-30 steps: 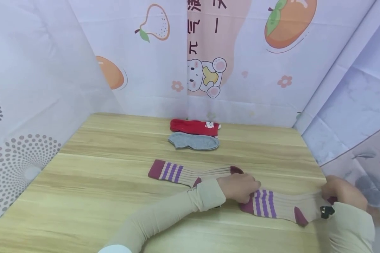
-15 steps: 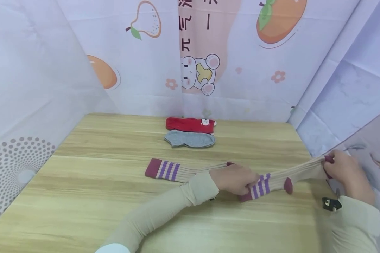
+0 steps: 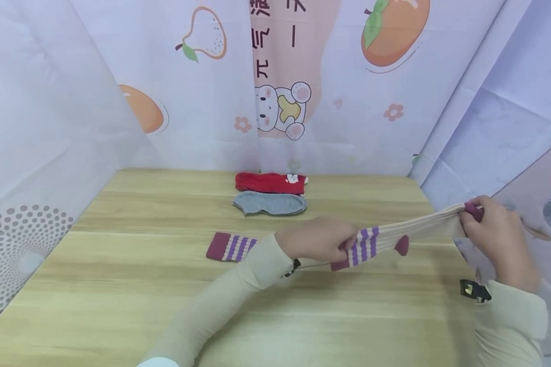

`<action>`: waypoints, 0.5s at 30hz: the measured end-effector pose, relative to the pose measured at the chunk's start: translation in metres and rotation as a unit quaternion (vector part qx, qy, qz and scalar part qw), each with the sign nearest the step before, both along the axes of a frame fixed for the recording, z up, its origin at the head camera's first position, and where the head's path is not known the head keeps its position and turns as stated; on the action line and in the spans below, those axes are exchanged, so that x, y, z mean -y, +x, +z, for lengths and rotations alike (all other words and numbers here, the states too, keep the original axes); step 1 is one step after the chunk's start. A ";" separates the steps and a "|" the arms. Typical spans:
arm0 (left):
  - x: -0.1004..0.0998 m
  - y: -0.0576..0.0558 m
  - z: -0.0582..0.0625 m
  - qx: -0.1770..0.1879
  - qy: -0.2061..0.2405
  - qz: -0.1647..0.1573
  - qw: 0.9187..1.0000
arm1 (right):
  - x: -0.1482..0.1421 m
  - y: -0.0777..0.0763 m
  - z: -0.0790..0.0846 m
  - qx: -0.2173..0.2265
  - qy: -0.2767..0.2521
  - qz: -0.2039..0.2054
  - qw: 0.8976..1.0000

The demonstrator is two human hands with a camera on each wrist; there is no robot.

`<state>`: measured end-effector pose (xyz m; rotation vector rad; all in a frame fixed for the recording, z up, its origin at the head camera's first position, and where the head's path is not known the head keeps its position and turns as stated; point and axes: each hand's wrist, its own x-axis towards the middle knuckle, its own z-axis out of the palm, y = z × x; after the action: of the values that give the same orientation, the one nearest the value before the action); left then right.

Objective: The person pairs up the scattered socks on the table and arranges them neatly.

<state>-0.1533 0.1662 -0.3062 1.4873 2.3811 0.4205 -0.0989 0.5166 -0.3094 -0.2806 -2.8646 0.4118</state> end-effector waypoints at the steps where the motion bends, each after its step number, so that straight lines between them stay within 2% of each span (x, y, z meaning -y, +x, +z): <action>1: 0.007 -0.002 0.003 0.000 0.007 0.003 1.000 | 0.003 -0.001 0.001 0.002 0.001 0.007 1.000; 3: 0.018 -0.006 0.008 -0.009 0.017 0.002 1.000 | 0.008 -0.002 0.003 0.006 0.001 0.020 1.000; 6: 0.034 -0.010 0.011 -0.004 0.024 0.006 1.000 | 0.019 -0.003 0.008 -0.001 0.005 0.033 0.999; 11: 0.057 -0.013 0.014 0.020 0.020 0.018 0.999 | 0.038 0.000 0.021 -0.025 0.007 0.047 0.999; 15: 0.073 -0.015 0.015 0.048 0.014 0.042 0.998 | 0.052 0.002 0.029 -0.035 0.011 0.052 0.998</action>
<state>-0.1678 0.0927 -0.2915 1.3513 2.3776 0.5344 -0.0964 0.4644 -0.2807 -0.1116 -2.8203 0.4001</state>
